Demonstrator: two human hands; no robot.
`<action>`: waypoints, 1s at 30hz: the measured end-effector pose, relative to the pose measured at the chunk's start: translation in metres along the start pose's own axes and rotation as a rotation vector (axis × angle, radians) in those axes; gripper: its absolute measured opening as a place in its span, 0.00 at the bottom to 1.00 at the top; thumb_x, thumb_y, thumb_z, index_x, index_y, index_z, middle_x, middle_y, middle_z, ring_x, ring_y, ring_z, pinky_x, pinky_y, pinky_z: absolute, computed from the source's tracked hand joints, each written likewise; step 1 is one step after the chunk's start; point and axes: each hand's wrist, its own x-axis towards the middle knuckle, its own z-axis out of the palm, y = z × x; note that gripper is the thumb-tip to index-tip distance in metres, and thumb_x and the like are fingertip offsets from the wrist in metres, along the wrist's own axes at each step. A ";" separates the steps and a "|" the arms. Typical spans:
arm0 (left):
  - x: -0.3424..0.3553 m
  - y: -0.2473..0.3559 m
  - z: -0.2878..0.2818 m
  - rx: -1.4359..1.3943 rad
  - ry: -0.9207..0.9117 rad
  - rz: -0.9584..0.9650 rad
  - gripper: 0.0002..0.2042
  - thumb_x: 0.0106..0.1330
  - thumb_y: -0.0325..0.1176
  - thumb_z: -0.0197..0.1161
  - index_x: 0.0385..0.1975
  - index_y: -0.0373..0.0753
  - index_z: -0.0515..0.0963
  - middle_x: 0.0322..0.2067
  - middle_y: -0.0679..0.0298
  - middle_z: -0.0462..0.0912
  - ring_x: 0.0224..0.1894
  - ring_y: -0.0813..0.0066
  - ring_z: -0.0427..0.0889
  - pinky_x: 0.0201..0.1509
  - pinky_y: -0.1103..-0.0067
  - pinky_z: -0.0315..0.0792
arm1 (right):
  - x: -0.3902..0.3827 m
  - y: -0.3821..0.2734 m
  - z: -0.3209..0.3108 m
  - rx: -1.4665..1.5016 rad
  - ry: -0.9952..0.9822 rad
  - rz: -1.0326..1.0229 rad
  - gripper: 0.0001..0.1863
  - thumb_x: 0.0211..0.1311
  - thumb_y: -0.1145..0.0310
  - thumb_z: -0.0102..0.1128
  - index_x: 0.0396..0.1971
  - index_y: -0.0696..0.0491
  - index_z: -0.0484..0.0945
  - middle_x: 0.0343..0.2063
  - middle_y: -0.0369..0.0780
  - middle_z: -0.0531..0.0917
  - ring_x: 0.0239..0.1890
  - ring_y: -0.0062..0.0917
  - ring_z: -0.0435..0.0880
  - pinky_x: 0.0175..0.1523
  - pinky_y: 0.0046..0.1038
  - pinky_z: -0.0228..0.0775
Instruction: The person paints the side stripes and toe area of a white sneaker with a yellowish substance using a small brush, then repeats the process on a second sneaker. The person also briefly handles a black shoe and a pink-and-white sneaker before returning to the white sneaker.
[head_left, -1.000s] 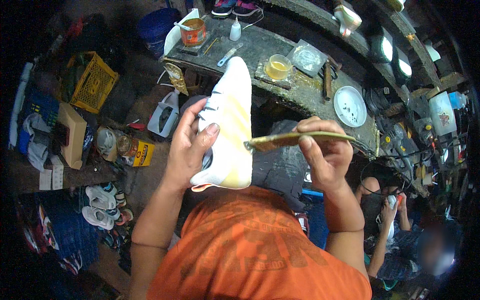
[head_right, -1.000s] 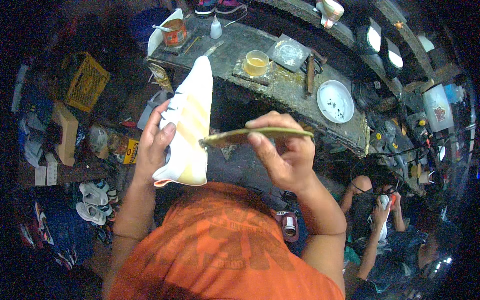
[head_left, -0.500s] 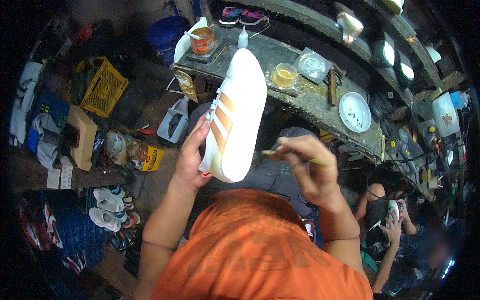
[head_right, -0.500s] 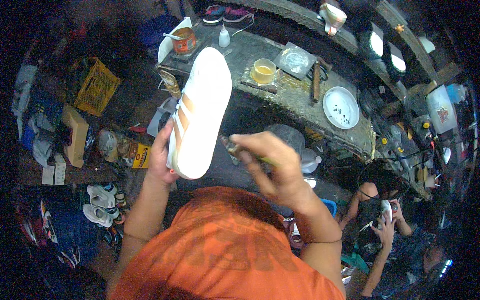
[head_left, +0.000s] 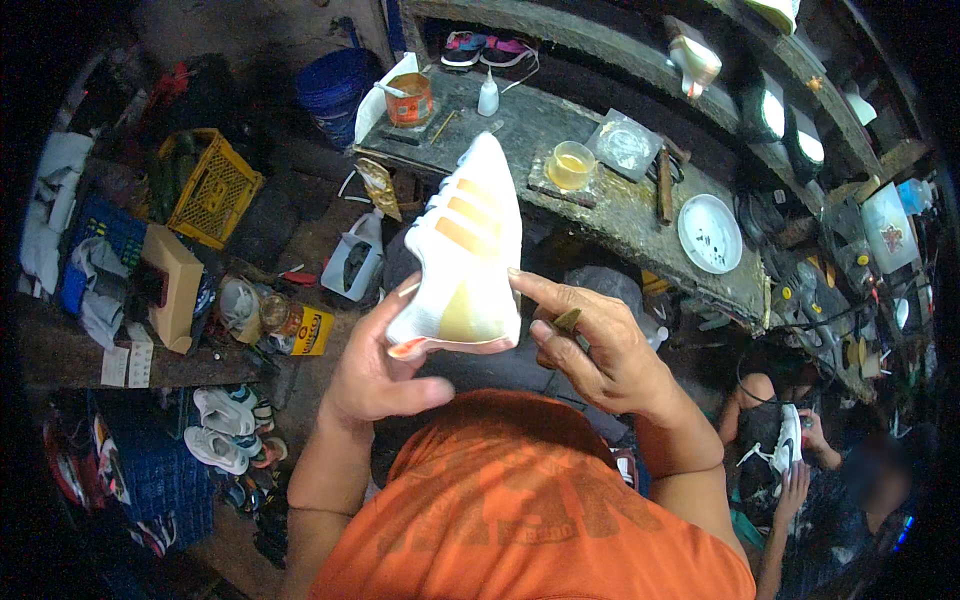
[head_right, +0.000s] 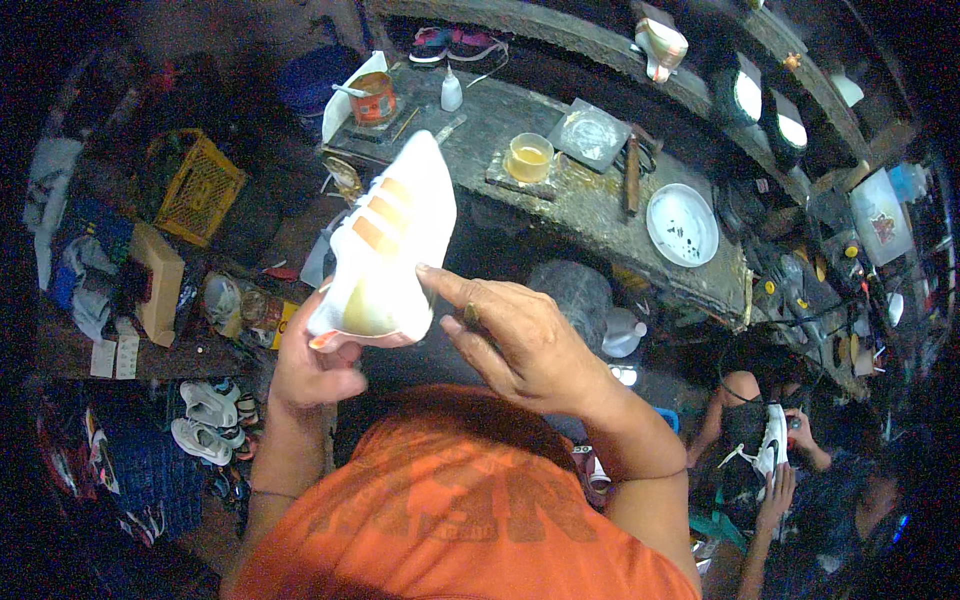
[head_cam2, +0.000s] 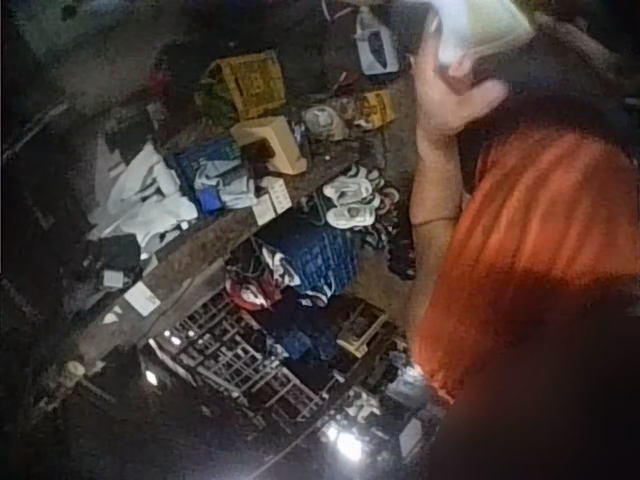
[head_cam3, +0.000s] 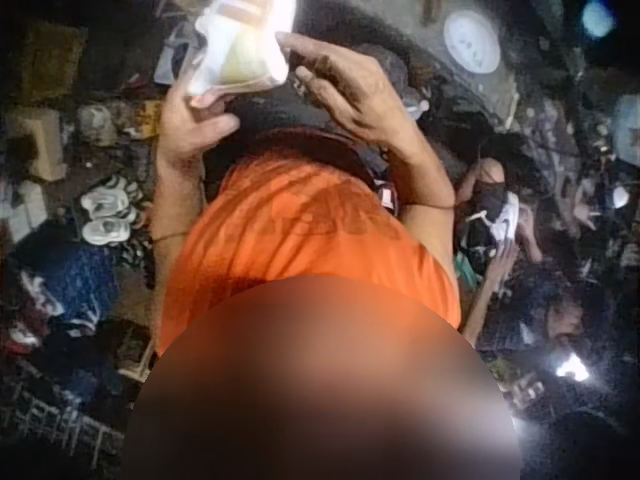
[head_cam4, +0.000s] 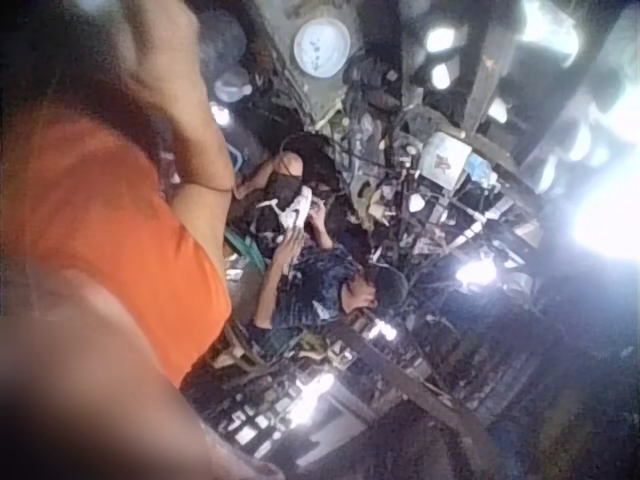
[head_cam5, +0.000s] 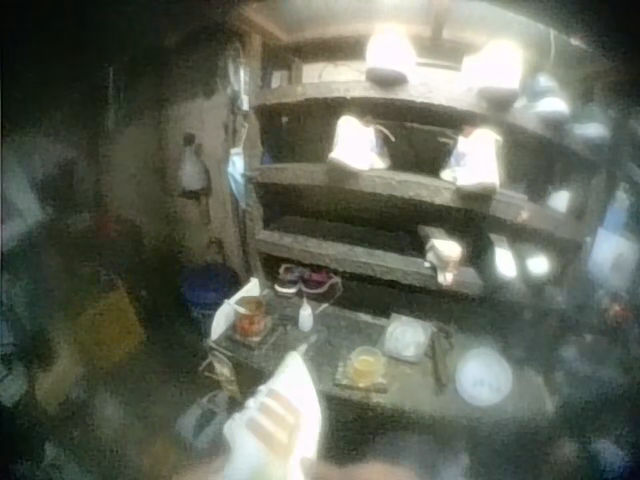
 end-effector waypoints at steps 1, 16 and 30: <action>-0.001 0.002 -0.002 0.113 0.020 -0.062 0.46 0.56 0.34 0.79 0.71 0.28 0.57 0.67 0.53 0.68 0.68 0.64 0.70 0.72 0.65 0.62 | 0.001 -0.001 0.000 0.007 -0.015 0.022 0.25 0.66 0.75 0.58 0.64 0.58 0.71 0.44 0.50 0.84 0.43 0.44 0.85 0.49 0.40 0.77; 0.017 0.043 -0.041 1.006 0.428 0.419 0.25 0.62 0.49 0.72 0.54 0.39 0.83 0.78 0.53 0.40 0.76 0.57 0.53 0.77 0.63 0.52 | 0.049 0.143 -0.096 -0.315 0.613 0.179 0.14 0.67 0.75 0.63 0.51 0.57 0.83 0.41 0.39 0.86 0.41 0.21 0.85 0.49 0.24 0.77; -0.011 0.048 -0.075 0.959 0.449 0.417 0.35 0.69 0.60 0.60 0.55 0.27 0.74 0.62 0.54 0.66 0.62 0.66 0.69 0.64 0.70 0.65 | 0.094 0.212 -0.109 -0.222 0.598 0.355 0.13 0.63 0.65 0.69 0.42 0.57 0.86 0.30 0.39 0.89 0.31 0.18 0.85 0.38 0.25 0.76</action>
